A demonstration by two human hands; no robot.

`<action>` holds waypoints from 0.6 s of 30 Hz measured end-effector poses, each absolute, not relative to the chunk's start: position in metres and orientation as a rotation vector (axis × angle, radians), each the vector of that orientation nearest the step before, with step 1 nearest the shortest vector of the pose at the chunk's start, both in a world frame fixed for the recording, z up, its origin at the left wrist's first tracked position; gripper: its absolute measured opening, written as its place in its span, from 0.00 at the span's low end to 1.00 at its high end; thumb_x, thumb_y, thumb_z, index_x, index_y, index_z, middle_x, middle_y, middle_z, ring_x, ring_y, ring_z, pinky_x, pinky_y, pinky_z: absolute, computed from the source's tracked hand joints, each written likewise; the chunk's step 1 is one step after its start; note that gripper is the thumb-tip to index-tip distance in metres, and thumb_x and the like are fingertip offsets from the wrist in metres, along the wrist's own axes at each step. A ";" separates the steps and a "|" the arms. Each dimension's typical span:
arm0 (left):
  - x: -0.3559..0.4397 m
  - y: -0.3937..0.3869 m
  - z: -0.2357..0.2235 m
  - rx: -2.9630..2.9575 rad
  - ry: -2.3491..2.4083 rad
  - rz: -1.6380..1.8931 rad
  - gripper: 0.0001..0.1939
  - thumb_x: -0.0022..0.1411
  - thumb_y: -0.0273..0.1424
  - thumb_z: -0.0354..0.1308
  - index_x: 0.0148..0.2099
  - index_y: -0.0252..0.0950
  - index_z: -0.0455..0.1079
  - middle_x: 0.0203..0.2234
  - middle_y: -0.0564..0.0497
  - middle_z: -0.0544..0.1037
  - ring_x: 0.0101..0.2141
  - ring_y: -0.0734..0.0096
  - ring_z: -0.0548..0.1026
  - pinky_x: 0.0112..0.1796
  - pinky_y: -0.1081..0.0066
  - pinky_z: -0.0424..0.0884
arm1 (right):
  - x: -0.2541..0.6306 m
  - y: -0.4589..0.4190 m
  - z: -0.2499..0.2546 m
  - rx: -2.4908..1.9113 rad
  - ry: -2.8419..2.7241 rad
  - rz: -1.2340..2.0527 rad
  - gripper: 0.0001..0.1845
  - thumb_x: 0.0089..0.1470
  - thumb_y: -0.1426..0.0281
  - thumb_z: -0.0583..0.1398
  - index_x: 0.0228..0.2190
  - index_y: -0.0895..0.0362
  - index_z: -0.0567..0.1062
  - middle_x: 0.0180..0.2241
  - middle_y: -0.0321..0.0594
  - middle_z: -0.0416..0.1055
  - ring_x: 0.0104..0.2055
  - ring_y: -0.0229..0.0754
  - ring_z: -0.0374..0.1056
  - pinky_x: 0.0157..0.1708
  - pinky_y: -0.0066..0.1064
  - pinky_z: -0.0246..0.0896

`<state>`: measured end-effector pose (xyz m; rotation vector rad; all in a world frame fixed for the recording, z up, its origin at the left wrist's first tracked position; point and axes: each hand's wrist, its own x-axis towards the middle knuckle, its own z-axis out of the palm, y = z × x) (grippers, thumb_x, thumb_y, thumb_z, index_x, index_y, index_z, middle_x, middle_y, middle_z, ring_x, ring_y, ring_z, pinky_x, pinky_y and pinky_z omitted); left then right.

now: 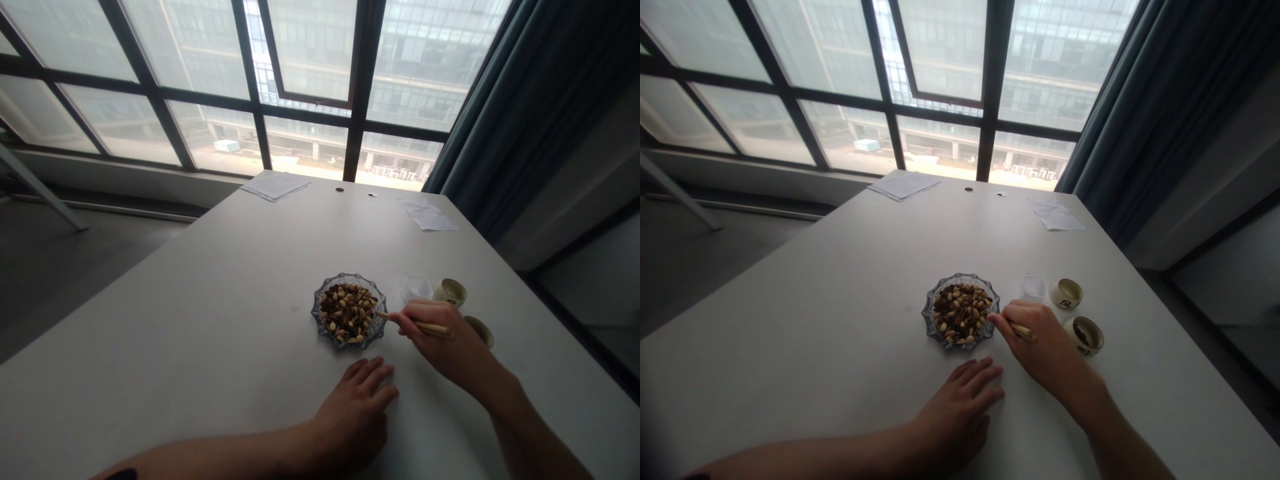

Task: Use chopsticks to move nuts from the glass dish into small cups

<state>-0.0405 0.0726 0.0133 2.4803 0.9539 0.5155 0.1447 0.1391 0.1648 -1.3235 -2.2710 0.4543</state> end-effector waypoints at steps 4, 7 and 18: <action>-0.042 0.074 0.012 2.492 0.945 0.516 0.23 0.63 0.27 0.59 0.60 0.41 0.66 0.68 0.47 0.64 0.69 0.53 0.56 0.67 0.53 0.51 | 0.145 0.137 0.166 -1.334 -2.223 0.537 0.21 0.69 0.63 0.58 0.24 0.55 0.73 0.25 0.38 0.73 0.27 0.40 0.69 0.31 0.32 0.59; -0.042 0.074 0.013 2.498 0.946 0.521 0.22 0.64 0.27 0.58 0.60 0.41 0.67 0.68 0.47 0.64 0.69 0.54 0.56 0.67 0.54 0.51 | 0.142 0.136 0.165 -1.343 -2.202 0.588 0.19 0.69 0.63 0.57 0.26 0.55 0.75 0.26 0.38 0.75 0.29 0.41 0.71 0.32 0.32 0.61; -0.038 0.074 0.019 2.502 0.949 0.524 0.21 0.65 0.28 0.57 0.60 0.41 0.66 0.68 0.48 0.64 0.69 0.55 0.55 0.68 0.56 0.48 | 0.141 0.133 0.164 -1.418 -2.254 0.532 0.19 0.69 0.65 0.58 0.25 0.55 0.74 0.28 0.41 0.75 0.31 0.42 0.70 0.33 0.33 0.60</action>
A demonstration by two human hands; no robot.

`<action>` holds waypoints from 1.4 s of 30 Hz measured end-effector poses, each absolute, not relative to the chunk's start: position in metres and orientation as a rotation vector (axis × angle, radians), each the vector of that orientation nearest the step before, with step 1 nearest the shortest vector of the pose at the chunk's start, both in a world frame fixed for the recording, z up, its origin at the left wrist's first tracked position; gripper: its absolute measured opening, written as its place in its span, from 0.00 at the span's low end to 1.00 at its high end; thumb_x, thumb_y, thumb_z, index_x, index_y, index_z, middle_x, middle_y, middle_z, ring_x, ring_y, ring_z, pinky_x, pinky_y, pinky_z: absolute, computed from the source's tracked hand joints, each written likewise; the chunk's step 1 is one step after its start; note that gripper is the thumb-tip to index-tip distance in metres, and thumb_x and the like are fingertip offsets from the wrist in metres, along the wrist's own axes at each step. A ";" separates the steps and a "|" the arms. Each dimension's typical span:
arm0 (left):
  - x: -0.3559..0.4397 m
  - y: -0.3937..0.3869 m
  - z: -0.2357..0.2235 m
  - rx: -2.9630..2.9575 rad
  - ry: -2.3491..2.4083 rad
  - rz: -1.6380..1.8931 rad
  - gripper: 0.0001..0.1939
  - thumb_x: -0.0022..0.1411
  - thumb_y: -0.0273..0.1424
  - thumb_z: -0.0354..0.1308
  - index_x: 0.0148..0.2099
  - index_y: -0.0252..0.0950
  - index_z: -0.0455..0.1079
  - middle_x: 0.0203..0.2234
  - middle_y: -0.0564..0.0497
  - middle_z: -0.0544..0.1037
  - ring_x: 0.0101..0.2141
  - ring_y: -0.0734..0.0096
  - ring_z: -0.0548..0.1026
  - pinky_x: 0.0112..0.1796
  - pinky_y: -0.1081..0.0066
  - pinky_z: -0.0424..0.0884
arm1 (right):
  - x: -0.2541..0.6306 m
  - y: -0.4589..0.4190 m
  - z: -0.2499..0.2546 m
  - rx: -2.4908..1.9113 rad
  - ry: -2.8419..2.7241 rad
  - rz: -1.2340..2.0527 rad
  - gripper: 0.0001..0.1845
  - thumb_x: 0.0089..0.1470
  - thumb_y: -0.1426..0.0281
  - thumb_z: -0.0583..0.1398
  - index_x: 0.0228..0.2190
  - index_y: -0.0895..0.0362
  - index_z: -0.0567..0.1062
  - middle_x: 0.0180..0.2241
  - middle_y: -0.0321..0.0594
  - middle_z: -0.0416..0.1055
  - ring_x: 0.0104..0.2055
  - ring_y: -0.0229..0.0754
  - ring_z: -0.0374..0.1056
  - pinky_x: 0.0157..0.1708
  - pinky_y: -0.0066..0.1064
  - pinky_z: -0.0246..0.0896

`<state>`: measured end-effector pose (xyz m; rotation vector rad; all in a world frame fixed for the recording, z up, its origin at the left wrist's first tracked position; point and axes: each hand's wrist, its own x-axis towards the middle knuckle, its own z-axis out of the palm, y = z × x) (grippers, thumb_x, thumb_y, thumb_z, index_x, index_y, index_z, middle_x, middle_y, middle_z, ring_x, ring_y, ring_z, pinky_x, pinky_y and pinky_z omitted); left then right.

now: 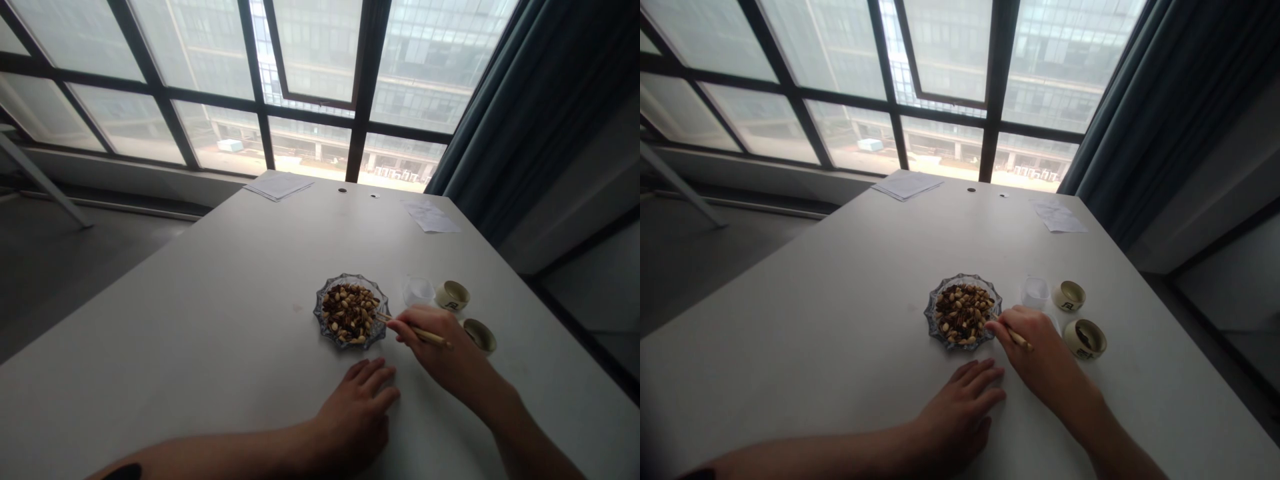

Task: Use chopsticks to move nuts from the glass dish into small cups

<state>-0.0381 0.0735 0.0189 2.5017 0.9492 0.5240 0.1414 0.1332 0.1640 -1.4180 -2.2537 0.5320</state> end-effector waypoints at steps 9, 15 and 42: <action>-0.037 0.074 0.016 2.516 0.941 0.523 0.21 0.64 0.28 0.58 0.59 0.40 0.66 0.68 0.47 0.64 0.69 0.54 0.56 0.68 0.55 0.49 | 0.142 0.138 0.161 -1.372 -2.236 0.577 0.16 0.67 0.68 0.61 0.26 0.56 0.77 0.28 0.39 0.76 0.32 0.41 0.71 0.34 0.32 0.59; -0.037 0.073 0.017 2.512 0.943 0.530 0.21 0.65 0.28 0.58 0.59 0.40 0.66 0.68 0.47 0.64 0.69 0.54 0.55 0.68 0.55 0.48 | 0.145 0.137 0.162 -1.399 -2.245 0.552 0.19 0.68 0.67 0.59 0.24 0.56 0.76 0.26 0.38 0.74 0.30 0.41 0.70 0.32 0.33 0.58; -0.037 0.074 0.015 2.521 0.962 0.519 0.21 0.64 0.28 0.58 0.60 0.40 0.65 0.68 0.48 0.63 0.69 0.55 0.55 0.68 0.55 0.48 | 0.145 0.135 0.166 -1.385 -2.210 0.626 0.16 0.68 0.66 0.60 0.28 0.56 0.79 0.28 0.37 0.77 0.32 0.41 0.72 0.35 0.32 0.60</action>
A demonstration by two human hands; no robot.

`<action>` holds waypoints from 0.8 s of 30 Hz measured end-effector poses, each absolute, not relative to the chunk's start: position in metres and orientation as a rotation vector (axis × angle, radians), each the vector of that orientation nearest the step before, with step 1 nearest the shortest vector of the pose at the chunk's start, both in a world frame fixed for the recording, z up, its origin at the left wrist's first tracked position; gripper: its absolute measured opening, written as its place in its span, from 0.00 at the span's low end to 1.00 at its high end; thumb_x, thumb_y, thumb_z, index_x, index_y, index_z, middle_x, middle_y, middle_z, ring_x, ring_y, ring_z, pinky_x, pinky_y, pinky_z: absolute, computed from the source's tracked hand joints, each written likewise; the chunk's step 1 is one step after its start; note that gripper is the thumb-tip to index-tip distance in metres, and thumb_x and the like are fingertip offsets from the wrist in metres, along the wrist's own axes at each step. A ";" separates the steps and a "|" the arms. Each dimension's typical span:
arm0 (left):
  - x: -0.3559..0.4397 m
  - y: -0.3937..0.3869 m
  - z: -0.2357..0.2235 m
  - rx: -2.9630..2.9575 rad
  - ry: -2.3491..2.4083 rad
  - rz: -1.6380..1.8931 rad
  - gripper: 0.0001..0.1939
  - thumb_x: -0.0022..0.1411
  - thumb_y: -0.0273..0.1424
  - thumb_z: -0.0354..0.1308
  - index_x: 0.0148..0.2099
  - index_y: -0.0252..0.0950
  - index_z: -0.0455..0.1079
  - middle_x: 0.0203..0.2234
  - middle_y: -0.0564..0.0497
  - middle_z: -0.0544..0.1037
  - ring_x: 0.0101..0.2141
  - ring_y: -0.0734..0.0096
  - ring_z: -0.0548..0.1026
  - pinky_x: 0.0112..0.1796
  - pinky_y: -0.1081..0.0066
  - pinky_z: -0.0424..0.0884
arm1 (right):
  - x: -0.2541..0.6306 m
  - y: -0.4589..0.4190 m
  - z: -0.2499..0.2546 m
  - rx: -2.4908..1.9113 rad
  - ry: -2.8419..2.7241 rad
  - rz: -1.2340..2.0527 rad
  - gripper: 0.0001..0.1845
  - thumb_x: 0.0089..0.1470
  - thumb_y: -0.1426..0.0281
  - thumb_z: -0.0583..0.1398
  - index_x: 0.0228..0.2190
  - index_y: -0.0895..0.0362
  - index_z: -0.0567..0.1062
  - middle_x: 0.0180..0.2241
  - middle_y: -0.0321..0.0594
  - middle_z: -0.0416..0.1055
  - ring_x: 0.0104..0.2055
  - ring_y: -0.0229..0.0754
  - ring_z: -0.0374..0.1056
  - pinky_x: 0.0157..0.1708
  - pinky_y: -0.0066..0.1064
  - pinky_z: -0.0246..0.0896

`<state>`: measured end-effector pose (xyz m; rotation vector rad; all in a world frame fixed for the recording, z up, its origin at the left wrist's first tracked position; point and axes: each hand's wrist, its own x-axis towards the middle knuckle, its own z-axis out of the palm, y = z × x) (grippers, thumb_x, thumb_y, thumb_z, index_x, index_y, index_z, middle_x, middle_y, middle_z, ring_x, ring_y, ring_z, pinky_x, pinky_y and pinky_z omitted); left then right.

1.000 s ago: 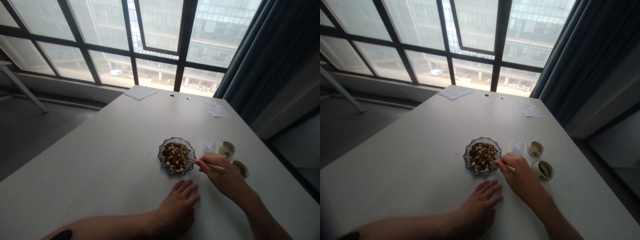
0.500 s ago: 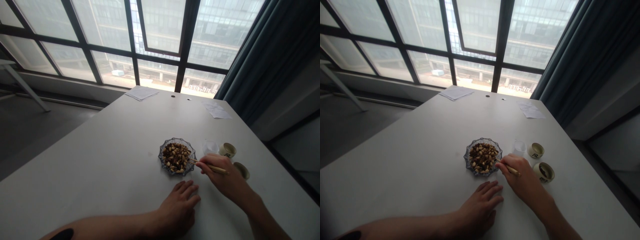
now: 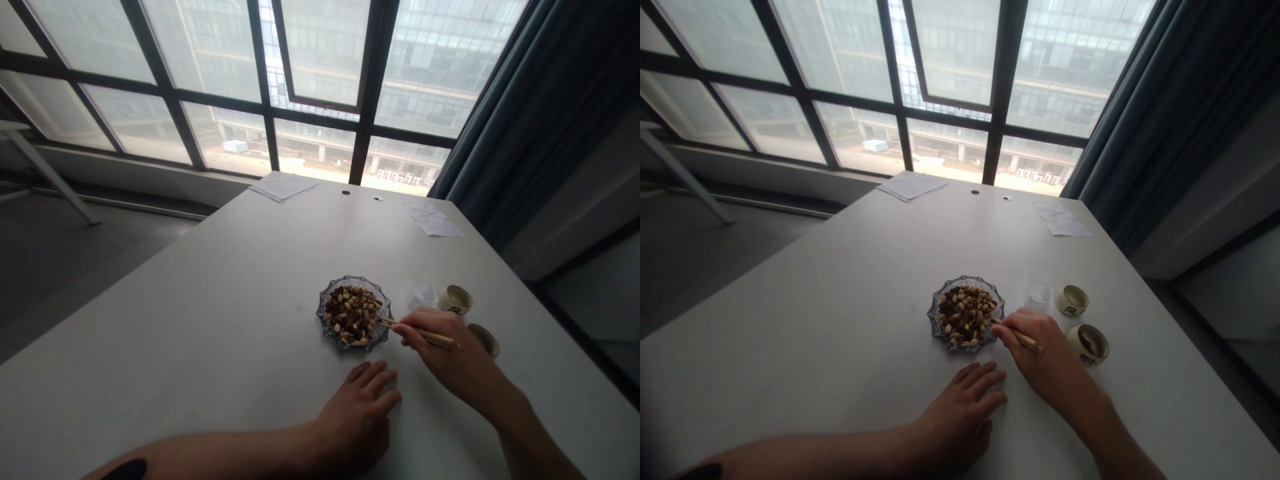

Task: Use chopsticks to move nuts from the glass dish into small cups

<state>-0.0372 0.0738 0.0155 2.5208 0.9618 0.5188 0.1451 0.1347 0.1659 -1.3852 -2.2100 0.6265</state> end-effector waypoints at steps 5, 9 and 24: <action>-0.038 0.074 0.015 2.527 0.955 0.517 0.21 0.64 0.29 0.58 0.59 0.40 0.66 0.68 0.47 0.64 0.69 0.54 0.55 0.68 0.55 0.48 | 0.144 0.134 0.169 -1.425 -2.207 0.602 0.16 0.67 0.67 0.60 0.28 0.55 0.80 0.27 0.36 0.76 0.31 0.40 0.72 0.35 0.32 0.60; -0.038 0.074 0.016 2.523 0.956 0.516 0.21 0.64 0.28 0.58 0.60 0.40 0.66 0.68 0.47 0.64 0.69 0.55 0.55 0.68 0.55 0.48 | 0.143 0.135 0.168 -1.428 -2.213 0.594 0.18 0.68 0.67 0.59 0.25 0.56 0.78 0.26 0.36 0.75 0.30 0.40 0.72 0.34 0.32 0.60; -0.038 0.073 0.019 2.520 0.950 0.502 0.22 0.64 0.28 0.58 0.60 0.40 0.66 0.68 0.46 0.64 0.69 0.53 0.55 0.67 0.54 0.50 | 0.145 0.138 0.165 -1.377 -2.233 0.605 0.17 0.67 0.67 0.59 0.26 0.55 0.78 0.28 0.39 0.76 0.32 0.41 0.72 0.34 0.32 0.61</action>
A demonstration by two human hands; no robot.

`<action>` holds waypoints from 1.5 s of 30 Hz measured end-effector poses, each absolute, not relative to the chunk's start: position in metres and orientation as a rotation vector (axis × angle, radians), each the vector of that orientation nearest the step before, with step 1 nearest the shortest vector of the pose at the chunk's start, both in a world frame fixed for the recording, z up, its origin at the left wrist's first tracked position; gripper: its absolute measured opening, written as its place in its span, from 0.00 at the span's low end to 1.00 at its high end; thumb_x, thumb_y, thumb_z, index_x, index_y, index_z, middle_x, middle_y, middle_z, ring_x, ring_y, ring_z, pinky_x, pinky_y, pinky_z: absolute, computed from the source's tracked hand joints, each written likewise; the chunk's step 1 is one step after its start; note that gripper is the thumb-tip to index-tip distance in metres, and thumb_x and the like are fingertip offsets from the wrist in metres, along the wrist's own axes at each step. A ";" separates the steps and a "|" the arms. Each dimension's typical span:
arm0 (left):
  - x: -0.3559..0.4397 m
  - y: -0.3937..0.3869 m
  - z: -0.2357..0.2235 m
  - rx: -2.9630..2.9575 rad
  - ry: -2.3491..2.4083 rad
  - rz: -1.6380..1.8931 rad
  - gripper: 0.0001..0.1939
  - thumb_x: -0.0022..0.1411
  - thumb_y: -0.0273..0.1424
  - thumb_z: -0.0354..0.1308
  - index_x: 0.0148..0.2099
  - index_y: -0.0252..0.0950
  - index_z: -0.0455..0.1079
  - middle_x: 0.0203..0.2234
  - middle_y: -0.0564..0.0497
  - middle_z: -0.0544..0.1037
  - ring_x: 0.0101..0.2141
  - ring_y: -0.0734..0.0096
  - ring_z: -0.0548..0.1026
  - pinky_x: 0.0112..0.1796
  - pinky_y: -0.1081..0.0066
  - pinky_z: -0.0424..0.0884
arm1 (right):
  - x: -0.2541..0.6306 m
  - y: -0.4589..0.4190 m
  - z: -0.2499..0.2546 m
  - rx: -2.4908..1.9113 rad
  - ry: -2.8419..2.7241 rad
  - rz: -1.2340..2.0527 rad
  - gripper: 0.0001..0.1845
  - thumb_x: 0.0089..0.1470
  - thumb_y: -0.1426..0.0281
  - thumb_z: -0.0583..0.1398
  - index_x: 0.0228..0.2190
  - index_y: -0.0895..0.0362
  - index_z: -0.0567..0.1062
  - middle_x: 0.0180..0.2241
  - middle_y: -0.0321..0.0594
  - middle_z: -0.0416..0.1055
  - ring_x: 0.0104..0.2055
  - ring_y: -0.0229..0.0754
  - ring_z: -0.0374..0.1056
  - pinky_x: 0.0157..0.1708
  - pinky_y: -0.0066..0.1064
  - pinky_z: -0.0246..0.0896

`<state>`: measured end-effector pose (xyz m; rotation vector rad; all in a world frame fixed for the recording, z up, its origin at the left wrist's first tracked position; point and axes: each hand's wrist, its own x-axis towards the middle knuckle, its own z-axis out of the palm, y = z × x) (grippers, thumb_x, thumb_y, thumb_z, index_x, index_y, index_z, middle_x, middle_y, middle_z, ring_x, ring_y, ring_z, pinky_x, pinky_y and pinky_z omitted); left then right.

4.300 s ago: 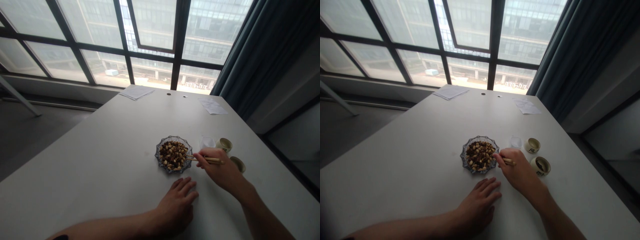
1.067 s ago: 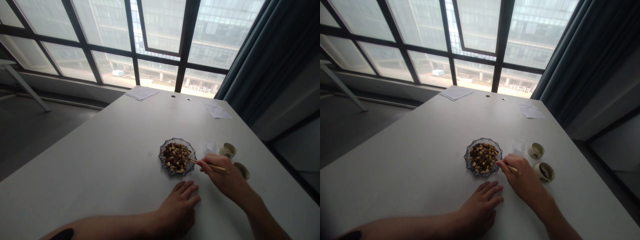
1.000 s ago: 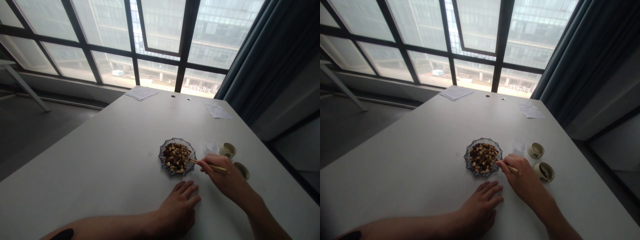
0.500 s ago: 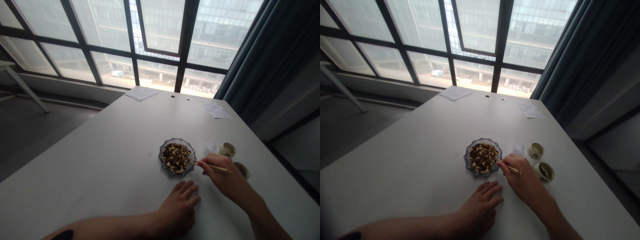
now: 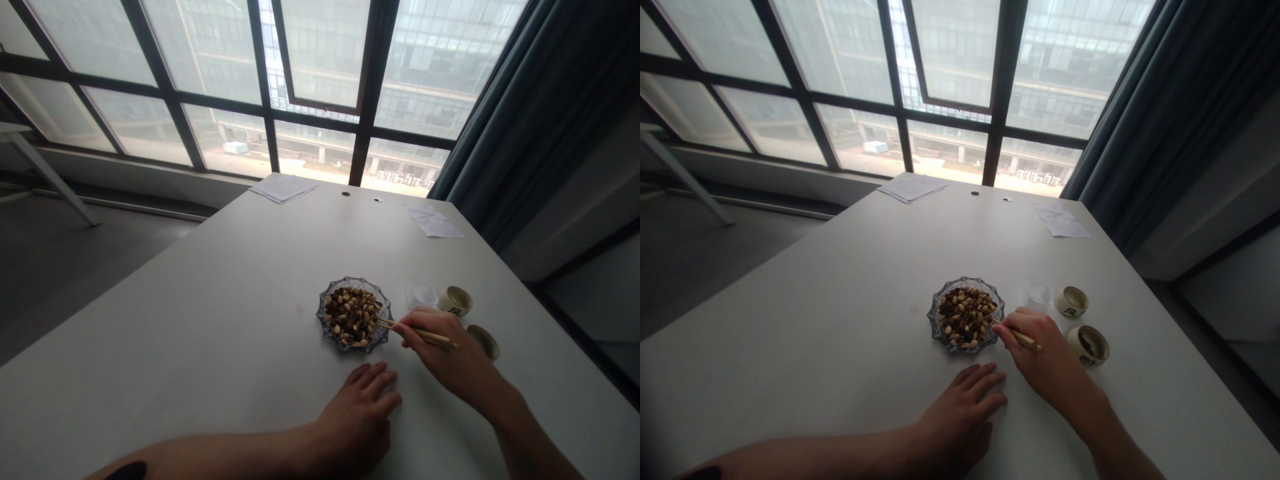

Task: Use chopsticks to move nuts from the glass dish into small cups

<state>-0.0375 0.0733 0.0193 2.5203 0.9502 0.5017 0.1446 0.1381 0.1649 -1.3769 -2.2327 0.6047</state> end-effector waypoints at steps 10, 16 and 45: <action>-0.037 0.073 0.016 2.507 0.962 0.511 0.21 0.64 0.28 0.58 0.59 0.41 0.66 0.68 0.48 0.63 0.69 0.55 0.54 0.68 0.55 0.49 | 0.150 0.139 0.168 -1.383 -2.144 0.612 0.23 0.70 0.63 0.56 0.23 0.55 0.76 0.25 0.38 0.75 0.28 0.40 0.70 0.32 0.33 0.59; -0.038 0.074 0.017 2.505 0.956 0.490 0.22 0.64 0.28 0.59 0.59 0.41 0.66 0.68 0.47 0.64 0.69 0.55 0.55 0.68 0.55 0.49 | 0.147 0.134 0.168 -1.315 -2.127 0.648 0.21 0.69 0.63 0.58 0.24 0.55 0.76 0.25 0.37 0.75 0.29 0.39 0.70 0.33 0.32 0.59; -0.037 0.074 0.014 2.504 0.954 0.502 0.22 0.63 0.29 0.59 0.59 0.41 0.66 0.68 0.48 0.64 0.69 0.55 0.55 0.68 0.55 0.49 | 0.151 0.144 0.166 -1.310 -2.251 0.713 0.17 0.69 0.65 0.58 0.29 0.55 0.79 0.29 0.36 0.76 0.32 0.40 0.72 0.35 0.31 0.61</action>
